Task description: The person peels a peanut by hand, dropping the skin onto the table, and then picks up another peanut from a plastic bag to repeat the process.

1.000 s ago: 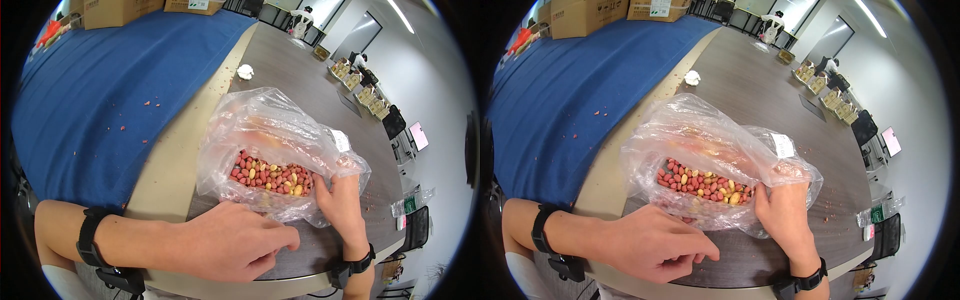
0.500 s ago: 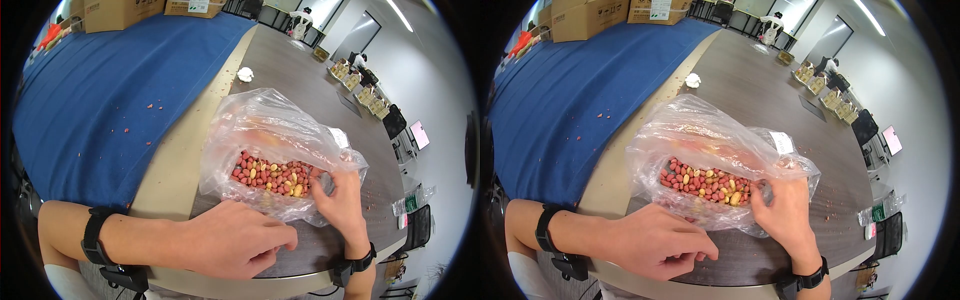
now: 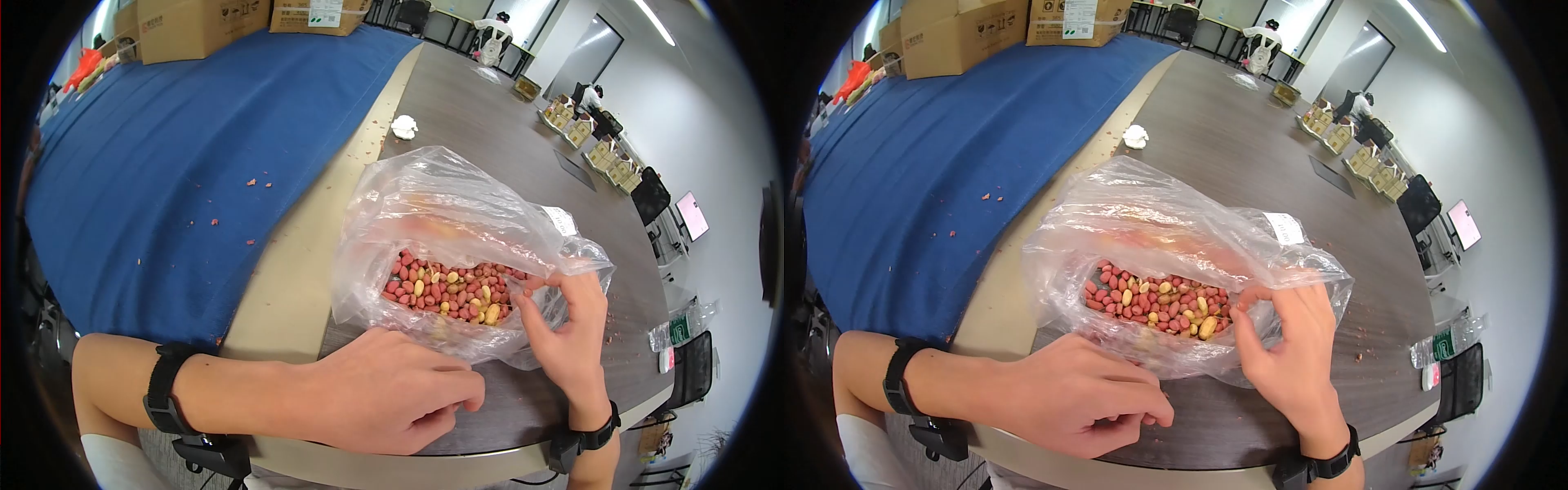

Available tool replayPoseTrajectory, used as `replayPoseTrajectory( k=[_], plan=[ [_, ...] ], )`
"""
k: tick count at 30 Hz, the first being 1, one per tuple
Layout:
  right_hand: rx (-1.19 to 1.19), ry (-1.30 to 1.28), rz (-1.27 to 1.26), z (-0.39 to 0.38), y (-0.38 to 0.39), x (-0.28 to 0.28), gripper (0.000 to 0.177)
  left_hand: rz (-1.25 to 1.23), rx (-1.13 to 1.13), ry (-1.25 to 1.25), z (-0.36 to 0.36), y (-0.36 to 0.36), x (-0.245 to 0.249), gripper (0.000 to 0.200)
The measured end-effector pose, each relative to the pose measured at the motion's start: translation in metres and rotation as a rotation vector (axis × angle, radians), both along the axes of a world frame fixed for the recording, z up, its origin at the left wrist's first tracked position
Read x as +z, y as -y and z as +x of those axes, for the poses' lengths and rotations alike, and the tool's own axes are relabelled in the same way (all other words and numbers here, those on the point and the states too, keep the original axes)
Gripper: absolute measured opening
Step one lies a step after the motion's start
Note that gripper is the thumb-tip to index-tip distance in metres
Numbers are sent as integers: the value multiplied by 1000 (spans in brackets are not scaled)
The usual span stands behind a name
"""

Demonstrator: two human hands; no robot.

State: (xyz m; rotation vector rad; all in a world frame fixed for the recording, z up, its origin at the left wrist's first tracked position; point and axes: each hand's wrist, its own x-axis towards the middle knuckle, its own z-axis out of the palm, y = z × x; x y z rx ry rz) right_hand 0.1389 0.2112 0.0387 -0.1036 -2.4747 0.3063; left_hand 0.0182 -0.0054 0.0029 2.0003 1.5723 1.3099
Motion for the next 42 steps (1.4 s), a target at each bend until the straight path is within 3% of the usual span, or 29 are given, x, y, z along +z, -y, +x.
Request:
replayPoseTrajectory(
  k=[7, 15, 25, 42],
  plan=[
    [169, -53, 40, 13, 26, 13, 25, 58, 89, -8, -1, -1, 2, 12],
    [345, -5, -102, 19, 38, 14, 30, 20, 121, 34, -2, -1, 8, 7],
    [397, 0, -198, 18, 37, 7, 28, 20, 182, 74, 0, -4, 9, 17],
    [438, -2, -245, 18, 40, 5, 28, 65, 203, 128, 0, -4, 8, 13]
  ],
)
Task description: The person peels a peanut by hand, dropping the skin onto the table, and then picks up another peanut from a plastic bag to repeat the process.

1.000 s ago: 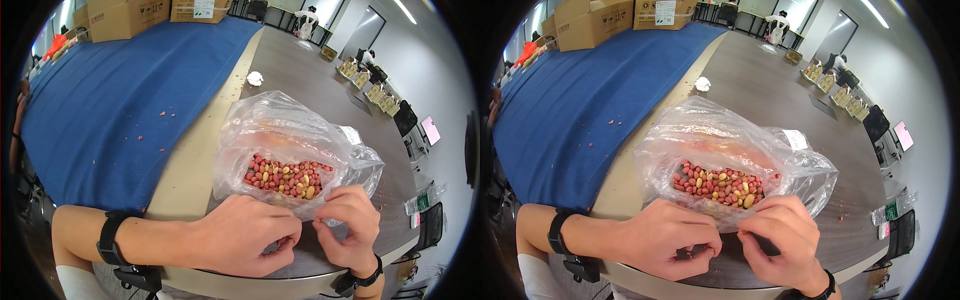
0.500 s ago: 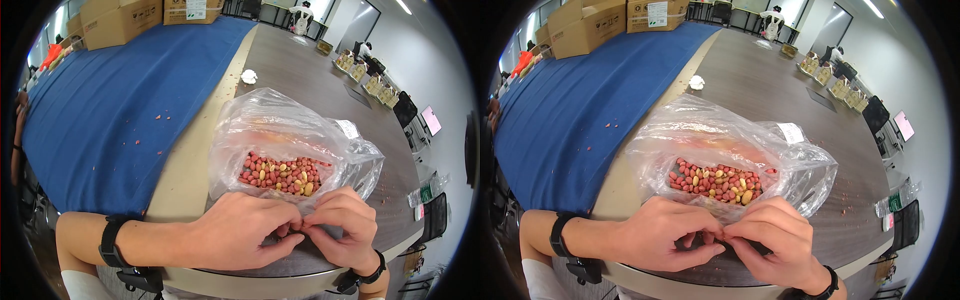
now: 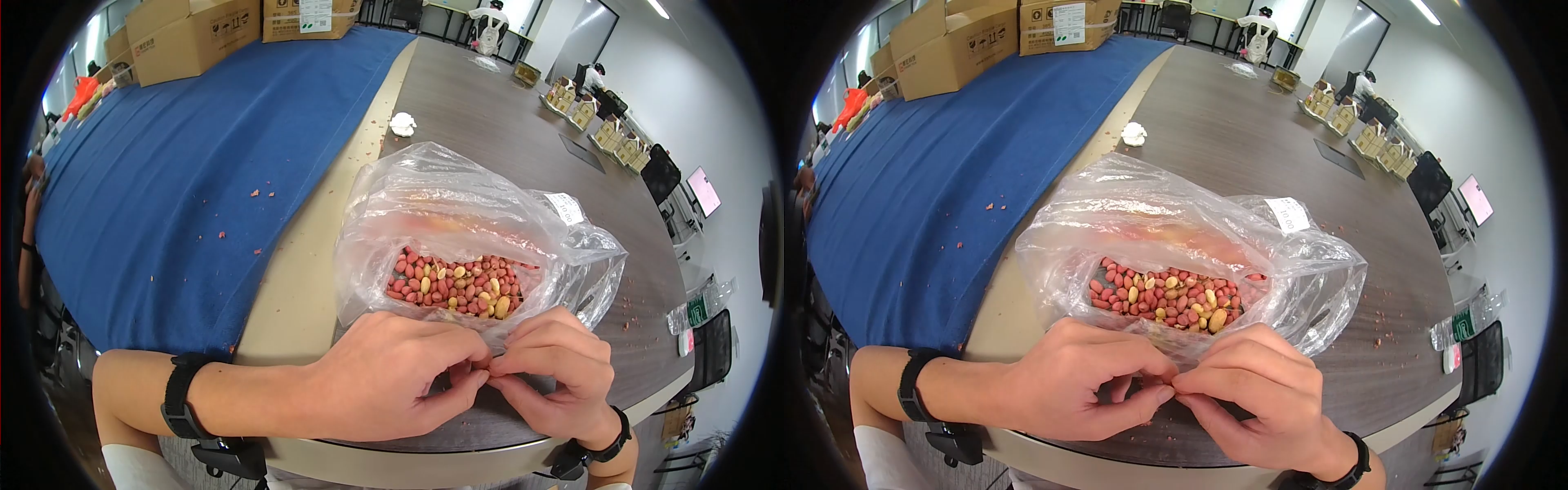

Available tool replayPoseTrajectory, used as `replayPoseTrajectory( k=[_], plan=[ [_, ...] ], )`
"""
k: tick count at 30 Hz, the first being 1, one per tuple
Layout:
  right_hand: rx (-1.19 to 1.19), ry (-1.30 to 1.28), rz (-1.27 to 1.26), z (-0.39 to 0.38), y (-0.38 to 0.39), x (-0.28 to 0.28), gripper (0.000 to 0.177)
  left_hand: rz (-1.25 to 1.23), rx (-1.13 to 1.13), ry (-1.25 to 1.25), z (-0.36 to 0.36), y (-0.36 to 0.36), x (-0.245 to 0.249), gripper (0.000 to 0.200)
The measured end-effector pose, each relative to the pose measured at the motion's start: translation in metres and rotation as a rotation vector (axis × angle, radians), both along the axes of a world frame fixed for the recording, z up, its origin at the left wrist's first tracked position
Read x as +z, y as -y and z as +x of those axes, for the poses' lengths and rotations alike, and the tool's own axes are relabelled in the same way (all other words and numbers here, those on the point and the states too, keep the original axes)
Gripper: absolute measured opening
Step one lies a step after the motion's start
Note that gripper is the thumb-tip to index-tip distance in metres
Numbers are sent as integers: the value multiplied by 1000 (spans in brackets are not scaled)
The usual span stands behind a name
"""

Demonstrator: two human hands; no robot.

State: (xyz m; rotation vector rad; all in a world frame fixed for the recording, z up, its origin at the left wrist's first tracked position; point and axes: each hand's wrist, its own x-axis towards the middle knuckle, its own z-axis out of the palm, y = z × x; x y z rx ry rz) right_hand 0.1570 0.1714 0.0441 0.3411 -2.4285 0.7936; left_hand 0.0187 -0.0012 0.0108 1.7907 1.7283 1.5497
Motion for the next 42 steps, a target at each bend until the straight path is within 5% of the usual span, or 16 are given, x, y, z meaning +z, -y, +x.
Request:
replayPoseTrajectory(
  k=[42],
  plan=[
    [60, -33, -66, 2, -6, -5, 24, -66, -196, 194, -2, 2, 8, 15]
  ],
)
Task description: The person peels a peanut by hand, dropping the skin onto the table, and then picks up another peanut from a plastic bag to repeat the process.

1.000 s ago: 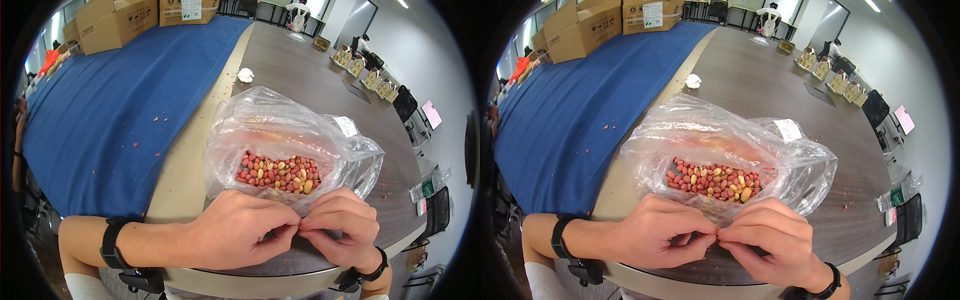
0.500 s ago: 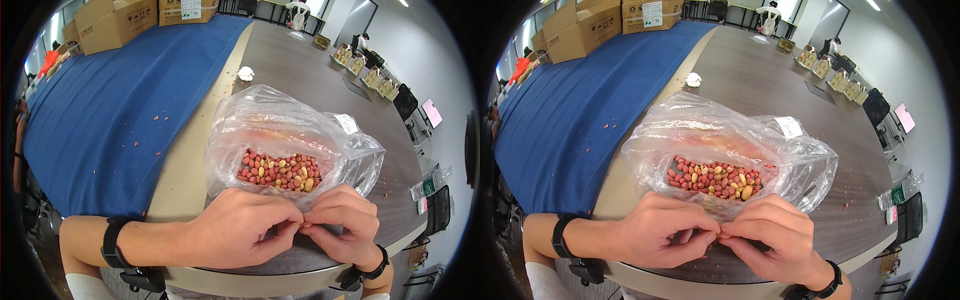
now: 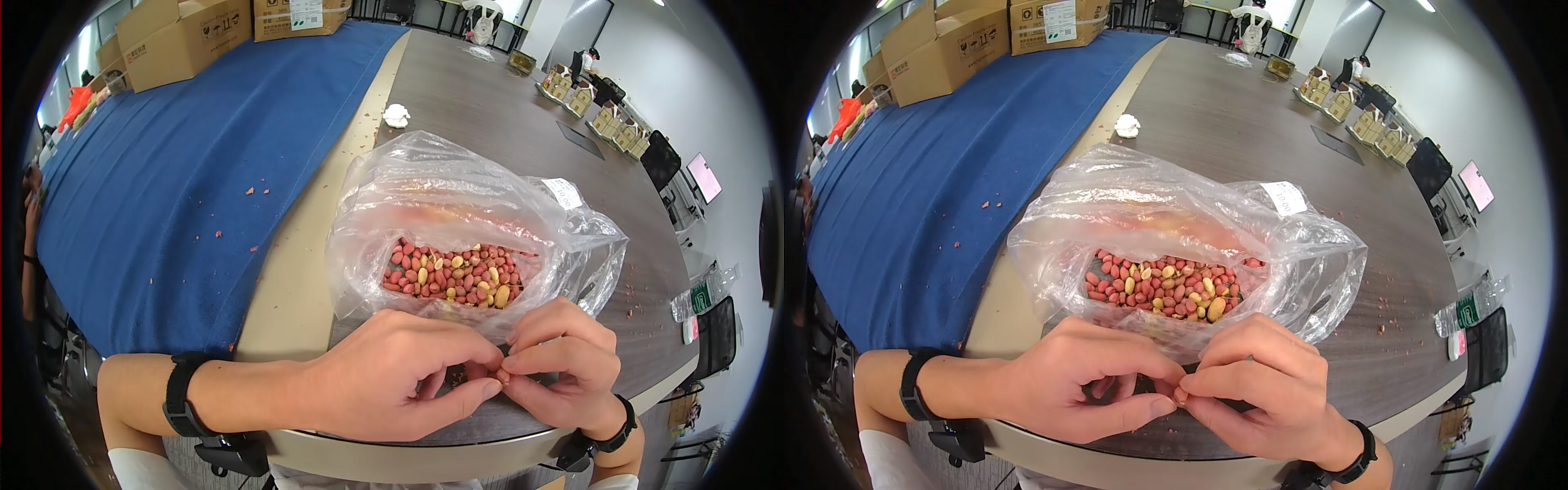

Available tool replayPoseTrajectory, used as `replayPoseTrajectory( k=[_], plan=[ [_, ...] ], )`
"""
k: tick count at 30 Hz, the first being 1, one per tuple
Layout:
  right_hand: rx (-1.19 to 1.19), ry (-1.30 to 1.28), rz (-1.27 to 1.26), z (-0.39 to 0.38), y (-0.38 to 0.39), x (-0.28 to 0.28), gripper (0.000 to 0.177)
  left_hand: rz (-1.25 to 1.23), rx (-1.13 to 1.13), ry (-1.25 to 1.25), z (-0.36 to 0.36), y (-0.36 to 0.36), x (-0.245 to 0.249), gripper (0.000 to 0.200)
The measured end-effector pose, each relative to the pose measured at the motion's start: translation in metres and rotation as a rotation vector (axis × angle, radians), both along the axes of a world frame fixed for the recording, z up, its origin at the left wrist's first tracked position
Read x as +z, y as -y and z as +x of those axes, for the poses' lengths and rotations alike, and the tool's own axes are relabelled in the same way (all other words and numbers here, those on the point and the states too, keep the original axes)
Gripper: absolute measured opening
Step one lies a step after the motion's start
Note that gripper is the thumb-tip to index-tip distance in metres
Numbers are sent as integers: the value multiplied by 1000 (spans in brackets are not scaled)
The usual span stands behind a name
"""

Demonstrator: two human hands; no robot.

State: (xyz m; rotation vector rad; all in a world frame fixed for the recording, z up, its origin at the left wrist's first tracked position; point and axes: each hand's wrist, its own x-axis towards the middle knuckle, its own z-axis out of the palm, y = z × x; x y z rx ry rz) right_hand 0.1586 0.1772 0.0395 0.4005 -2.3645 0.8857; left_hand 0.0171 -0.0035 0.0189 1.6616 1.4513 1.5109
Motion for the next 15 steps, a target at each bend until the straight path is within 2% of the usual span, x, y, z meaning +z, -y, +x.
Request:
replayPoseTrajectory(
  k=[11, 15],
  plan=[
    [-29, -39, 79, 0, 4, 1, 26, -11, 48, -15, 0, 0, 0, 14],
    [-36, -74, 120, -1, 6, -1, 26, -53, 60, 94, 2, 1, 1, 12]
  ],
)
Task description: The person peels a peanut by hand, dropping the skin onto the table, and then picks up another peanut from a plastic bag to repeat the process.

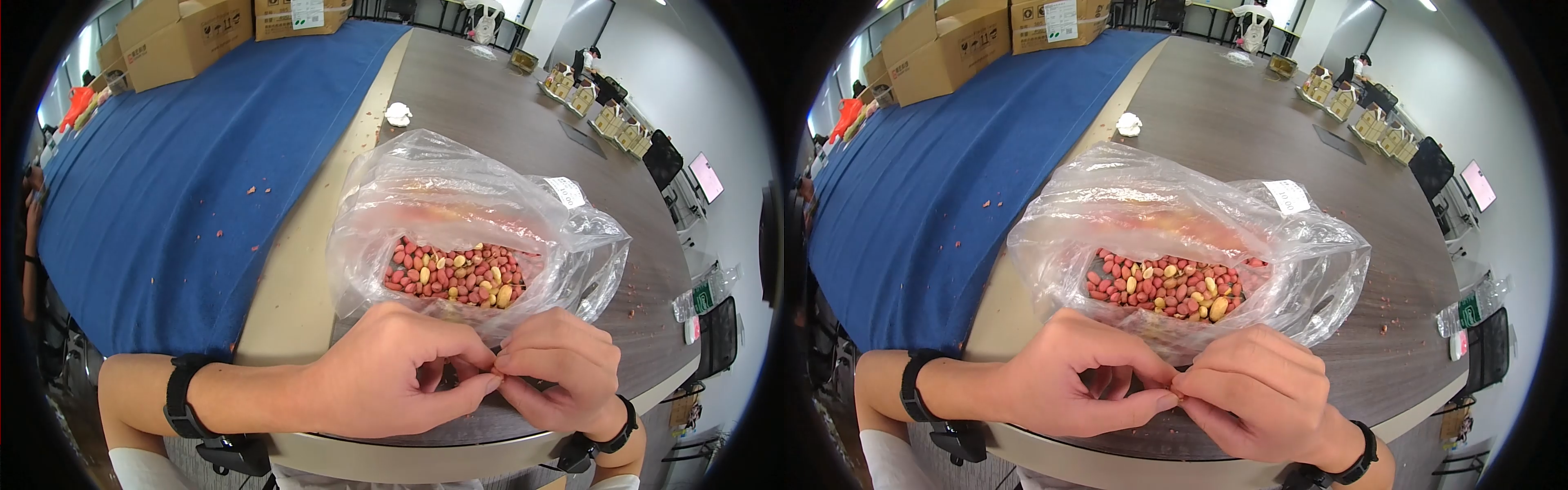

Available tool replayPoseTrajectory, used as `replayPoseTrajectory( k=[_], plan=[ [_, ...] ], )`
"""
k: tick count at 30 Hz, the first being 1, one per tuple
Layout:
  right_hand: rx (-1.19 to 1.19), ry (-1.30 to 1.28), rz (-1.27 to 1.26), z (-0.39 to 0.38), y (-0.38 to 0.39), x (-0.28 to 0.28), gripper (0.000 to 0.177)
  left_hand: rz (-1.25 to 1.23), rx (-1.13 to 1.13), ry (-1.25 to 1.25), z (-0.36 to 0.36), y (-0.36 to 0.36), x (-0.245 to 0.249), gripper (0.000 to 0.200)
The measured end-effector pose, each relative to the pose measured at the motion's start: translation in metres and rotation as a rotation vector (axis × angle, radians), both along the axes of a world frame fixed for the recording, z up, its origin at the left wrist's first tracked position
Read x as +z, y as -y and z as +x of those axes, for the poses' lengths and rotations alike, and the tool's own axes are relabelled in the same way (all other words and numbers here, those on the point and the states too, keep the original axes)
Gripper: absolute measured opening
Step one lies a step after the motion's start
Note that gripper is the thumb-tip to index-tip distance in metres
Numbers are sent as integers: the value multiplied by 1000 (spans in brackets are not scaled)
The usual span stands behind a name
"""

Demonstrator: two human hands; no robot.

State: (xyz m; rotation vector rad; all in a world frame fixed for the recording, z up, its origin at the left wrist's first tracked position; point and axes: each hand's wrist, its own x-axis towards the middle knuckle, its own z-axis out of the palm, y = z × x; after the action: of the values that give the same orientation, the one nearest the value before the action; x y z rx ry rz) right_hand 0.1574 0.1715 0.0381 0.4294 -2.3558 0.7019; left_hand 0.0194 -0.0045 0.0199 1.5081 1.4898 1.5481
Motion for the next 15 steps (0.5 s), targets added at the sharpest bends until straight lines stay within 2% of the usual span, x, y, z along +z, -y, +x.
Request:
replayPoseTrajectory(
  k=[15],
  plan=[
    [31, 12, 13, 1, 1, -1, 23, -129, -51, 127, -1, 2, 0, 10]
  ],
)
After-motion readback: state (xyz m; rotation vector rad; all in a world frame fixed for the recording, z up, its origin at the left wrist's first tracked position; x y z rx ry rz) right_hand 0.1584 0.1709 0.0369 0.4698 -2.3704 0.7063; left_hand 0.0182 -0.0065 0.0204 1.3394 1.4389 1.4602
